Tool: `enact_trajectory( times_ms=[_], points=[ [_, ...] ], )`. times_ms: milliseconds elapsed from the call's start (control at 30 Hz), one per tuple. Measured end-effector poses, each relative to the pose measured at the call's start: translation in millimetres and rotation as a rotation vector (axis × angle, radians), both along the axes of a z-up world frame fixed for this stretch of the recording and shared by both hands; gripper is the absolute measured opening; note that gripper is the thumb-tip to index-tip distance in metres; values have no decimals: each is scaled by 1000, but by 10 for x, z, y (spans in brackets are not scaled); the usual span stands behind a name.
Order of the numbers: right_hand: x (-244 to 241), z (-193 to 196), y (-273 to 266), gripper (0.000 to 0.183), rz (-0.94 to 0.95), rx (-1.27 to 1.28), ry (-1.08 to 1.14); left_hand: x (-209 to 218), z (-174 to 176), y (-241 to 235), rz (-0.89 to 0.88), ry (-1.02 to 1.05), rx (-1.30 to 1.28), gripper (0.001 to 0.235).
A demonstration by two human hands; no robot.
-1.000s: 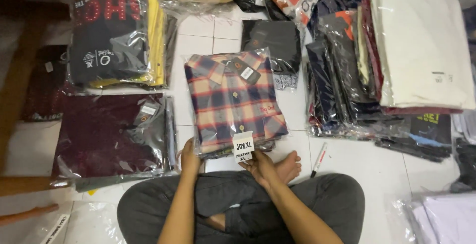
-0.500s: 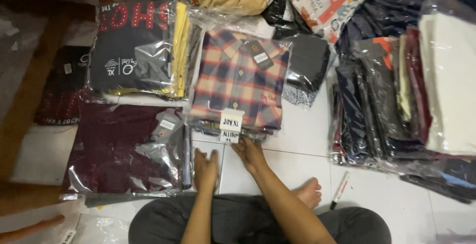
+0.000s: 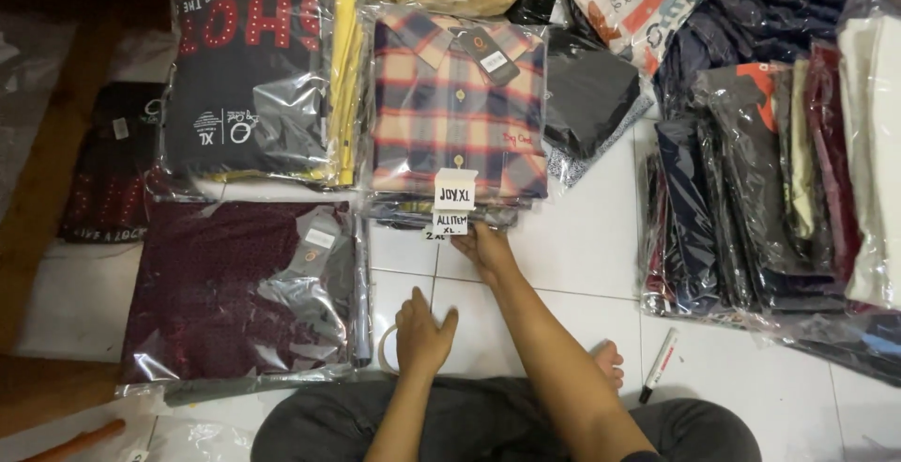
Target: The person sits on the floor surrounded by packaged shirts, writes on small white labels with a marker, and attaches them to the plastic packaging using clear tape. They handle several shirts, including a plaid shirt and a black shirt, moving them aside or stacking them after labeling.
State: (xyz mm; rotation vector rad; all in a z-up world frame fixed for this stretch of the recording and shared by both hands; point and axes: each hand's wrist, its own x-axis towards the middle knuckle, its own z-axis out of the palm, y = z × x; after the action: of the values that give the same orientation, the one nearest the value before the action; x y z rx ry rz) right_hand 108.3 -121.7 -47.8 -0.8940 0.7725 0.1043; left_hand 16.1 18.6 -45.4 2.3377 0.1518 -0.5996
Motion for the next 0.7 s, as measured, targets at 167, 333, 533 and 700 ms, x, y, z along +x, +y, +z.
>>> enact_trajectory(
  times_ms=[167, 333, 533, 700],
  points=[
    [324, -4, -34, 30, 74, -52, -28, 10, -6, -4, 9, 5, 16, 71],
    [691, -121, 9, 31, 61, -65, -55, 57, -27, -26, -14, -23, 48, 70],
    [525, -157, -127, 45, 84, -86, -76, 23, -56, -20, -12, -90, 48, 68],
    [135, -35, -793, 19, 73, -270, 159, 63, -62, -30, 9, -49, 68, 65]
  ],
)
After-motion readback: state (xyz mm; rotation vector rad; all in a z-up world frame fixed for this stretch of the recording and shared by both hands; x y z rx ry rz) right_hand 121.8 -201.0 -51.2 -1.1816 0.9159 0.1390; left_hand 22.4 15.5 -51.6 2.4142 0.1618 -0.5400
